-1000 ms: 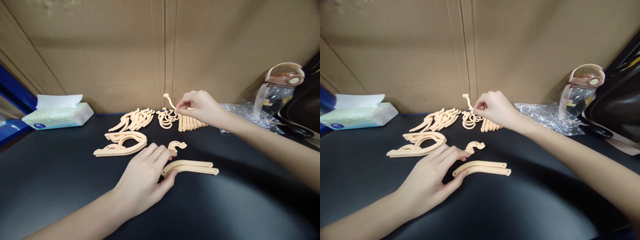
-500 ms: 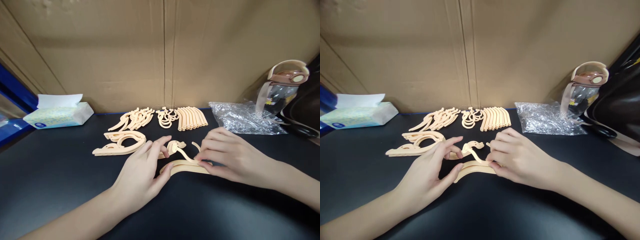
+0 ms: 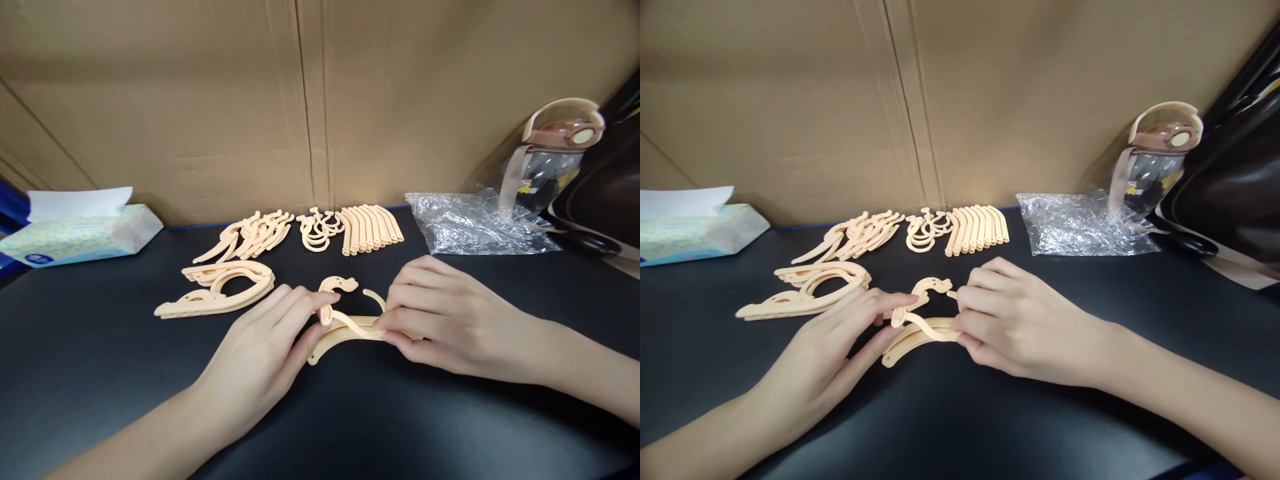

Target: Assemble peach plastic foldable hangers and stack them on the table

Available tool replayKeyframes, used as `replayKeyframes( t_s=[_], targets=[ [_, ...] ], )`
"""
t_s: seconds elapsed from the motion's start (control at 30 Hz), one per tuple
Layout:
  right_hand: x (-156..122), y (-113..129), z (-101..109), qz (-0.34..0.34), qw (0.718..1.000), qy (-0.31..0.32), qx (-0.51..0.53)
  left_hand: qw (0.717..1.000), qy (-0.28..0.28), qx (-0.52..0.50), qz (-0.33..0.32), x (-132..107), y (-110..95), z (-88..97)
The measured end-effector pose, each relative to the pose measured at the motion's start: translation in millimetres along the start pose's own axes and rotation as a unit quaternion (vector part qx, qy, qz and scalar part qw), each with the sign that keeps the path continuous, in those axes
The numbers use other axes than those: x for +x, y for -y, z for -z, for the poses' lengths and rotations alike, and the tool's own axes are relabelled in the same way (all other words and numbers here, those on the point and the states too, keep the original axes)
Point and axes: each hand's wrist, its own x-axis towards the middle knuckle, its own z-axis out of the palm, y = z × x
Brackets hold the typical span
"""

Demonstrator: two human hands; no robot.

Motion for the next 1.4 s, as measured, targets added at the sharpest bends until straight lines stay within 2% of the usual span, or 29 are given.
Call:
replayKeyframes(
  t_s=[0.57, 0.8, 1.1, 1.23, 1.4],
  targets=[
    [0, -14, 2, -0.013, 0.999, -0.031, -0.027, 0.999, 0.007, 0.003, -0.033, -1, 0, 1.8],
    [-2, -9, -1, -0.036, 0.996, -0.073, -0.022, 0.998, 0.013, 0.002, -0.063, -1, 0, 2.6],
    [1, 2, -7, -0.029, 0.995, -0.019, 0.098, 0.996, 0.010, -0.006, -0.088, -1, -3, 2.6],
    [4, 9, -8, -0.063, 0.975, 0.002, 0.212, 0.996, 0.017, 0.003, -0.089, -2, -2, 2.5],
    [6, 9, -9, -0.196, 0.913, -0.024, 0.358, 0.996, 0.022, -0.002, -0.085, -2, -1, 2.6]
  ],
)
